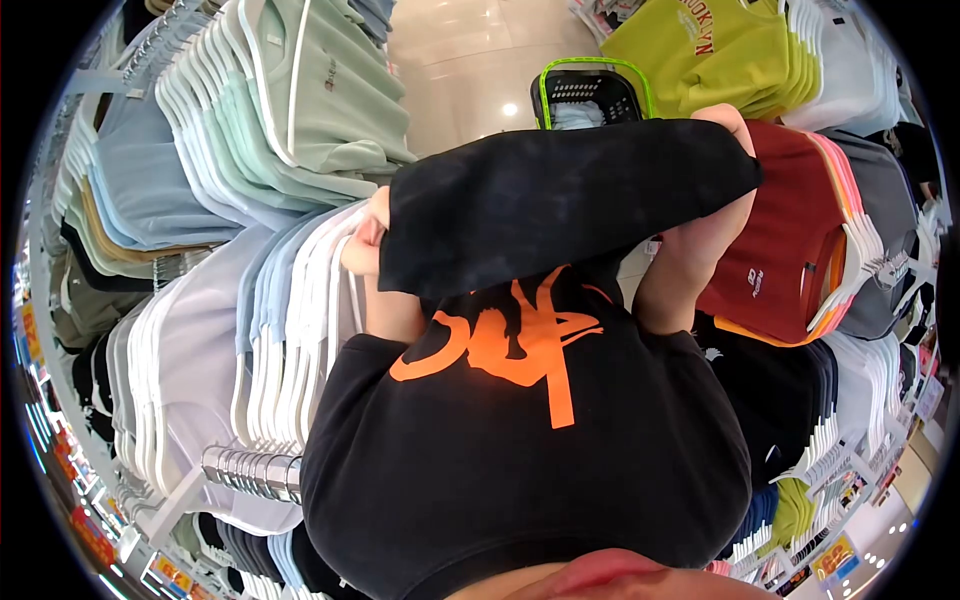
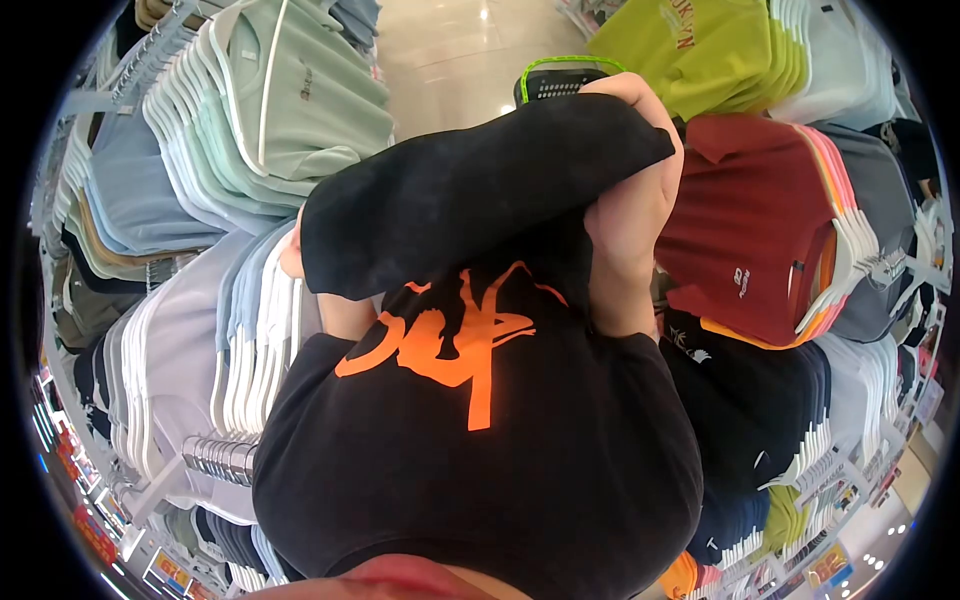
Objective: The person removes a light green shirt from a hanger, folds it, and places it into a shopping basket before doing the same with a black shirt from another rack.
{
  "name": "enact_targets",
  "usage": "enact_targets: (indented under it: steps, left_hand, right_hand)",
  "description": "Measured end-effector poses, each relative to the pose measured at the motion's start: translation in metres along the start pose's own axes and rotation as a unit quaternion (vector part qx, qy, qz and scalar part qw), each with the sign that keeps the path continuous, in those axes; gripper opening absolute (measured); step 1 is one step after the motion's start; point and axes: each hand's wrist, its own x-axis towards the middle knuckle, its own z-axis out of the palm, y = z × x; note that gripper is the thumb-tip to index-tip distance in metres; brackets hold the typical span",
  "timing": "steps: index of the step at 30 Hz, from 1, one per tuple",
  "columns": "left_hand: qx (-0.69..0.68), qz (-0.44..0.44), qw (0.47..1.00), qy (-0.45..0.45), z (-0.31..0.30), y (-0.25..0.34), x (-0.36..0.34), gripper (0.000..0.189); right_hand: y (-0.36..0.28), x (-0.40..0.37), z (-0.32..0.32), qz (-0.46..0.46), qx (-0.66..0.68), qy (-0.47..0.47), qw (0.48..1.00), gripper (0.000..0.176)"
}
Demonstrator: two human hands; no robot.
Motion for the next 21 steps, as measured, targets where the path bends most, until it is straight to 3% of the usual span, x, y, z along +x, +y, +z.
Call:
enact_targets:
  steps: [1, 7, 12, 16, 18, 19, 21]
  left_hand:
    - [0.053, -0.047, 0.993, 0.1, 0.005, 0.006, -0.012, 0.026]
    - [-0.001, -0.036, 0.994, -0.106, -0.002, 0.011, -0.007, 0.03]
    - [-0.006, -0.05, 0.984, -0.173, -0.016, 0.019, -0.008, 0.039]
    - [-0.01, -0.079, 0.974, -0.213, -0.022, 0.021, -0.003, 0.046]
    - [-0.013, -0.116, 0.965, -0.234, -0.022, 0.014, 0.001, 0.05]
    - [-0.017, -0.145, 0.959, -0.243, -0.014, 0.011, 0.004, 0.052]
    - [-0.025, -0.26, 0.937, -0.232, 0.013, 0.004, 0.015, 0.06]
  right_hand:
    - [0.001, -0.002, 0.0, 0.0, 0.013, 0.008, 1.0, 0.04]
    - [-0.003, -0.011, 0.001, -0.003, 0.012, 0.055, 0.998, 0.041]
    - [-0.009, -0.017, 0.0, 0.026, 0.015, -0.001, 1.0, 0.041]
    - [-0.005, -0.015, 0.006, 0.019, 0.067, 0.025, 0.997, 0.038]
    - [-0.007, -0.015, 0.017, 0.049, 0.091, 0.083, 0.991, 0.039]
    - [-0.005, -0.016, 0.017, 0.031, 0.04, 0.091, 0.995, 0.039]
    - [-0.003, -0.018, 0.017, 0.004, -0.033, 0.096, 0.995, 0.039]
